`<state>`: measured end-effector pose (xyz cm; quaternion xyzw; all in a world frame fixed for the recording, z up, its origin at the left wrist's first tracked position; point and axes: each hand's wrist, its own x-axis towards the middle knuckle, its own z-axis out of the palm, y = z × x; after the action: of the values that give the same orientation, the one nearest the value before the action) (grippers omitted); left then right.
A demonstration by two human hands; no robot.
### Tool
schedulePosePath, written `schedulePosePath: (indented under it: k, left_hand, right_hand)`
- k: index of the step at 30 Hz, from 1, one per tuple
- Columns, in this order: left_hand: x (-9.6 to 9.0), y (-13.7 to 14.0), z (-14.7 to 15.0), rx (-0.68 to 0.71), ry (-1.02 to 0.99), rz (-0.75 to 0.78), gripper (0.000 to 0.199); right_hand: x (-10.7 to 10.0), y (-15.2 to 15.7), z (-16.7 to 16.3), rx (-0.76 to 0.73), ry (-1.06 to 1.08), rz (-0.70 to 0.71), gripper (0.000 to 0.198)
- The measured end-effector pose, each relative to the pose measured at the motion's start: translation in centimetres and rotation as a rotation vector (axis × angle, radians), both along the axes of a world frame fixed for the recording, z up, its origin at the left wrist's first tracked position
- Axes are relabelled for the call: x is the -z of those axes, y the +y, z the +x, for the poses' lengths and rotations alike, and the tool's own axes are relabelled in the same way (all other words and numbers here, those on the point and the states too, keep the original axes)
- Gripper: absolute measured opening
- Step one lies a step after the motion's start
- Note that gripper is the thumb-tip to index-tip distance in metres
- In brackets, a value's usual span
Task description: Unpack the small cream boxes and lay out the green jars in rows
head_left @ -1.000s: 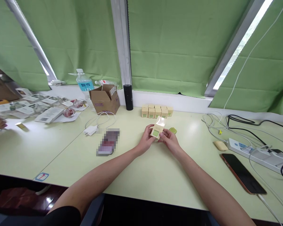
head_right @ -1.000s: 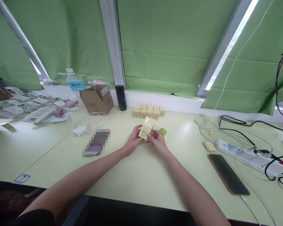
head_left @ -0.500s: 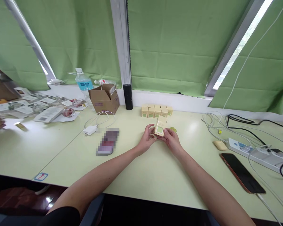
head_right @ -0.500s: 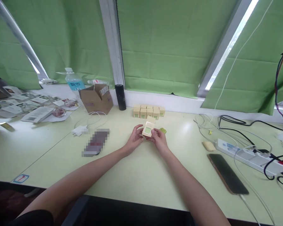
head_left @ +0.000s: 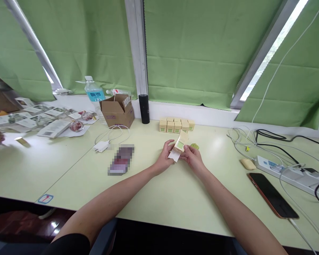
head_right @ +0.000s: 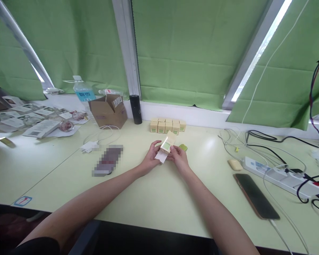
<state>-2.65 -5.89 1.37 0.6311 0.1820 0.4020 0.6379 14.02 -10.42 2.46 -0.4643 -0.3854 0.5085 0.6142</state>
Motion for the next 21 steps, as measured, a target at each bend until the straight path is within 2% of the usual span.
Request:
schedulePosePath:
  k: [4, 14, 16, 21]
  left_hand:
    - [-0.04, -0.03, -0.26, 0.008, 0.026, 0.042, 0.08]
    - [-0.52, -0.68, 0.2, -0.317, 0.214, 0.241, 0.043]
    - [-0.5, -0.64, 0.19, -0.339, 0.209, 0.286, 0.036]
    - [-0.39, -0.45, 0.1, -0.367, 0.221, 0.322, 0.033]
  right_hand:
    - [-0.2, -0.08, -0.04, 0.027, 0.018, -0.011, 0.053]
    - [-0.49, -0.38, -0.63, 0.034, -0.002, -0.006, 0.053]
    - [-0.48, -0.34, -0.62, 0.04, -0.012, 0.003, 0.051]
    - [-0.26, -0.16, -0.49, 0.071, -0.03, -0.012, 0.054]
